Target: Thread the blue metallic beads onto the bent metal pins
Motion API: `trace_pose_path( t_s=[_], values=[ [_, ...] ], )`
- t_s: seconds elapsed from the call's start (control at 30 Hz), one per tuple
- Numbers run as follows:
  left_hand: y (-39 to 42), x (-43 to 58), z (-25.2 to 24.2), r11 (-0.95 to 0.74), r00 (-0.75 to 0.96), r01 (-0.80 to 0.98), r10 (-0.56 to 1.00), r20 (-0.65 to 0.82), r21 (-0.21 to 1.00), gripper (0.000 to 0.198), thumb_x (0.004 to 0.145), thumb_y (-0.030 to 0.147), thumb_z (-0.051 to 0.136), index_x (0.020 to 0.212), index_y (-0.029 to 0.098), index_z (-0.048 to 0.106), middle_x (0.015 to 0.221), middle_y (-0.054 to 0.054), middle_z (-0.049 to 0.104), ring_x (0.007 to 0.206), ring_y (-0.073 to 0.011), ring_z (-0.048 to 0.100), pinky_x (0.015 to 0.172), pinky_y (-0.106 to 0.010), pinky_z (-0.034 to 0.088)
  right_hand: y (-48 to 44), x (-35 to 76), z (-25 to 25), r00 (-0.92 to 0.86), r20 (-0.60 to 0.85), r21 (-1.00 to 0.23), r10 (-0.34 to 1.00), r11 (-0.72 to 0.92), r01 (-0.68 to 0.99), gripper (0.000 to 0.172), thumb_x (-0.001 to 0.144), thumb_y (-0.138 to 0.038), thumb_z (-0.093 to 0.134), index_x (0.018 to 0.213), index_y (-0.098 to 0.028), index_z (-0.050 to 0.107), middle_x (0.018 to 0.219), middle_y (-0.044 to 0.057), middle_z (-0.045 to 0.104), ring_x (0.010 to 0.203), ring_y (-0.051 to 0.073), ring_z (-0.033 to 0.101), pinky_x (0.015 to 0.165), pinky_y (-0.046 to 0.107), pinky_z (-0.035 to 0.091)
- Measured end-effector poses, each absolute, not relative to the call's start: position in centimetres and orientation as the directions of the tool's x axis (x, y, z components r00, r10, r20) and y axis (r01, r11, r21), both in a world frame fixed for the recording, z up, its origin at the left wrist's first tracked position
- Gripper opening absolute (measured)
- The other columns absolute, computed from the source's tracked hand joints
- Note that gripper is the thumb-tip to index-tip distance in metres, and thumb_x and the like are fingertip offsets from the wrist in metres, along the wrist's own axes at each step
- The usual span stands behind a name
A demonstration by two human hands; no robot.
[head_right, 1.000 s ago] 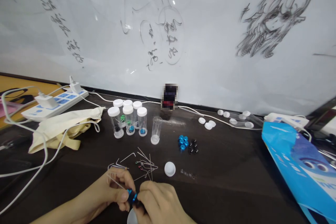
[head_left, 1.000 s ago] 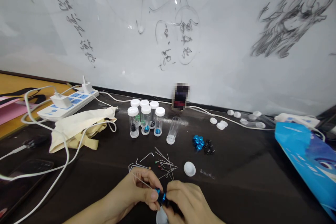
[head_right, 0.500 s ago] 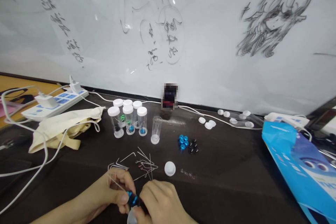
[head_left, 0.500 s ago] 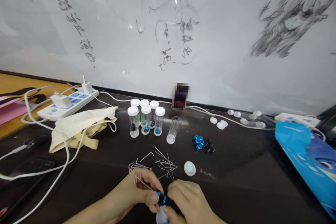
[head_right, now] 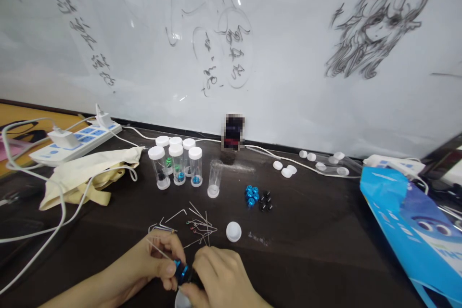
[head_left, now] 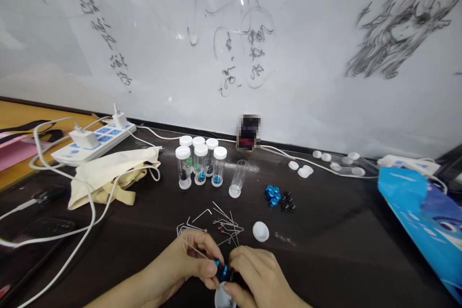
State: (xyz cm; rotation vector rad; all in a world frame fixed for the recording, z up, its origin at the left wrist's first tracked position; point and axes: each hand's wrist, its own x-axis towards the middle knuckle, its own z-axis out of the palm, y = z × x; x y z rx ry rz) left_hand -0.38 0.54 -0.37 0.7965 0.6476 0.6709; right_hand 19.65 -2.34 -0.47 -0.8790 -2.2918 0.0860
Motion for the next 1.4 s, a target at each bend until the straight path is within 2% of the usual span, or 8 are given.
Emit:
trace_pose_path(
  t_s=[0.17,0.3,0.47,0.6,0.7,0.9,1.23,1.4],
  values=[
    [0.48,-0.37,-0.51,0.523,0.612,-0.304,0.748,-0.257,0.796,0.021,0.061,0.02,0.085,0.074,0.01,0.073,0.064,-0.005,0.069,0.056,-0.0133,0.067,0.053,-0.019,0.052,-2.2,19.72,-0.46,-0.563,0.598,-0.278,0.57,0.806,0.522,0.029,0.102,-0.031,0.037,0.085,-0.017,0.056,0.077,0.004,0.065,0.059,0.012,0.059,0.055,0.022,0.044],
    [0.45,-0.29,-0.45,0.541,0.634,-0.281,0.725,-0.27,0.793,0.02,0.06,0.019,0.086,0.072,0.01,0.073,0.062,-0.005,0.069,0.055,-0.0139,0.067,0.053,-0.02,0.053,-2.29,19.71,-0.69,-0.561,0.58,-0.27,0.59,0.79,0.551,0.043,0.102,-0.041,0.032,0.075,-0.017,0.055,0.067,0.003,0.062,0.056,0.013,0.057,0.052,0.024,0.042],
    [0.56,-0.26,-0.29,0.546,0.632,-0.269,0.722,-0.282,0.794,0.021,0.059,0.019,0.086,0.072,0.01,0.073,0.062,-0.005,0.069,0.055,-0.0146,0.067,0.053,-0.021,0.053,-2.38,19.72,-0.72,-0.572,0.565,-0.227,0.595,0.778,0.585,0.051,0.103,-0.04,0.024,0.067,-0.018,0.053,0.059,0.002,0.058,0.051,0.013,0.052,0.049,0.026,0.039],
    [0.66,-0.46,-0.11,0.545,0.639,-0.275,0.719,-0.273,0.792,0.019,0.062,0.019,0.085,0.074,0.01,0.073,0.065,-0.006,0.07,0.057,-0.0139,0.068,0.055,-0.02,0.053,-2.26,19.71,-0.48,-0.577,0.584,-0.238,0.571,0.8,0.55,0.039,0.103,-0.036,0.031,0.082,-0.016,0.058,0.073,0.003,0.064,0.058,0.012,0.058,0.053,0.024,0.043],
    [0.7,-0.57,-0.01,0.545,0.641,-0.274,0.718,-0.272,0.792,0.019,0.063,0.019,0.084,0.075,0.01,0.073,0.066,-0.006,0.071,0.057,-0.0135,0.068,0.055,-0.019,0.052,-2.19,19.72,-0.54,-0.585,0.601,-0.232,0.545,0.819,0.525,0.03,0.102,-0.028,0.036,0.083,-0.017,0.056,0.075,0.003,0.064,0.057,0.011,0.057,0.053,0.023,0.043],
    [0.61,-0.37,-0.2,0.563,0.646,-0.262,0.705,-0.291,0.784,0.019,0.06,0.018,0.086,0.072,0.011,0.073,0.063,-0.004,0.069,0.055,-0.0147,0.067,0.053,-0.021,0.053,-2.35,19.61,-0.82,-0.57,0.551,-0.245,0.61,0.771,0.588,0.055,0.103,-0.045,0.02,0.068,-0.018,0.053,0.06,0.002,0.059,0.051,0.013,0.053,0.049,0.026,0.039],
    [0.69,-0.59,-0.03,0.547,0.639,-0.277,0.719,-0.274,0.79,0.019,0.063,0.019,0.084,0.074,0.01,0.072,0.065,-0.005,0.07,0.056,-0.0128,0.067,0.054,-0.019,0.051,-2.29,19.6,-0.18,-0.572,0.563,-0.253,0.597,0.783,0.568,0.044,0.103,-0.042,0.029,0.08,-0.017,0.056,0.073,0.003,0.064,0.057,0.012,0.059,0.052,0.023,0.042],
    [0.6,-0.5,-0.06,0.556,0.648,-0.258,0.706,-0.286,0.79,0.019,0.062,0.019,0.085,0.073,0.011,0.072,0.064,-0.004,0.069,0.057,-0.0143,0.068,0.055,-0.02,0.053,-2.42,19.65,-0.42,-0.561,0.556,-0.254,0.613,0.768,0.587,0.05,0.103,-0.041,0.023,0.07,-0.018,0.053,0.062,0.002,0.06,0.051,0.013,0.055,0.049,0.025,0.04]
  ],
)
